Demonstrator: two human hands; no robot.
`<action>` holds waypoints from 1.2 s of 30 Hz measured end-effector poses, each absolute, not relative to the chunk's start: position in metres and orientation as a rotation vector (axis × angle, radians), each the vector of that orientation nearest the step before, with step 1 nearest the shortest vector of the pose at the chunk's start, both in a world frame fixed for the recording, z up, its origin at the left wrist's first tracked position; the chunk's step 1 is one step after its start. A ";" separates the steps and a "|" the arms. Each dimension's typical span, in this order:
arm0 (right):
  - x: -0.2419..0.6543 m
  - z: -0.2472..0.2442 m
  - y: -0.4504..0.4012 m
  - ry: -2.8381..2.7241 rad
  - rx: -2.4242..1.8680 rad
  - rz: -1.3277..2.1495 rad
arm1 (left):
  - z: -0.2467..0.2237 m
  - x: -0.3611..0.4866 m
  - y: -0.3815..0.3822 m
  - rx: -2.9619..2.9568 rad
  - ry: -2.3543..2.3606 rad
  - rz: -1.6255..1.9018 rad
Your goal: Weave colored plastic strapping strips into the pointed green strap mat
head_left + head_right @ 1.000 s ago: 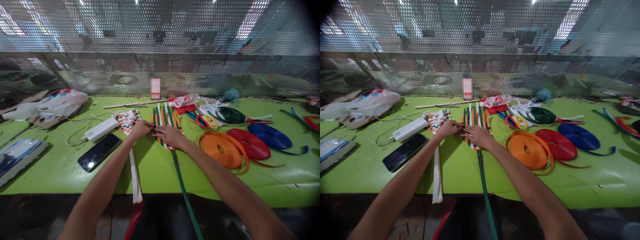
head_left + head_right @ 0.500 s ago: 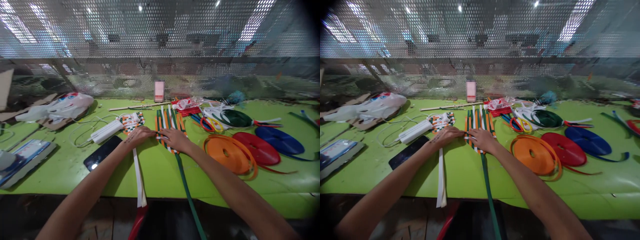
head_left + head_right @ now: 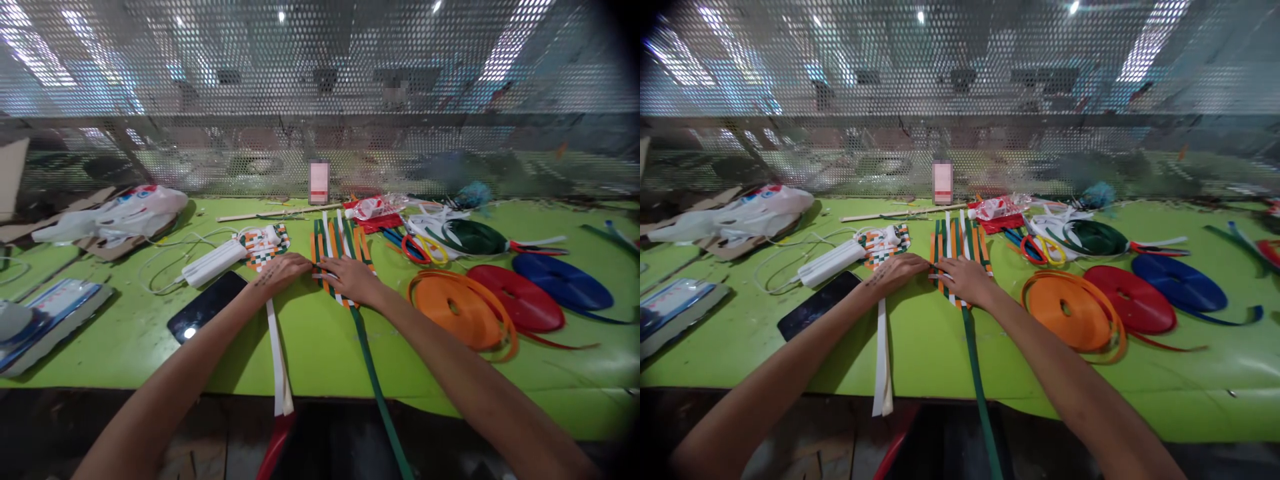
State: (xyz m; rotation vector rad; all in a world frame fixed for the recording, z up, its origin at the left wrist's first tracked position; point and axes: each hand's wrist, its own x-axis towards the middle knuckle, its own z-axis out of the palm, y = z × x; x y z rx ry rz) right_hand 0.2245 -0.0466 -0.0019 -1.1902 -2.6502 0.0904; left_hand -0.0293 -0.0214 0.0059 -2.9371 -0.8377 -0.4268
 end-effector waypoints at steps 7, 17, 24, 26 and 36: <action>0.225 -0.005 -0.046 -2.620 -1.185 0.081 | 0.005 -0.024 -0.020 -2.917 -0.819 -0.327; 0.225 -0.005 -0.045 -2.610 -1.188 0.102 | 0.003 -0.020 -0.024 -2.916 -0.861 -0.570; 0.228 0.000 -0.046 -2.597 -1.222 0.200 | 0.012 0.021 -0.028 -2.791 -1.351 -0.734; 0.231 0.004 -0.047 -2.541 -1.152 0.259 | 0.014 0.028 -0.027 -2.764 -1.427 -0.763; 0.296 0.030 -0.031 -2.110 -1.387 0.310 | 0.010 0.009 -0.039 -2.754 -1.535 -0.635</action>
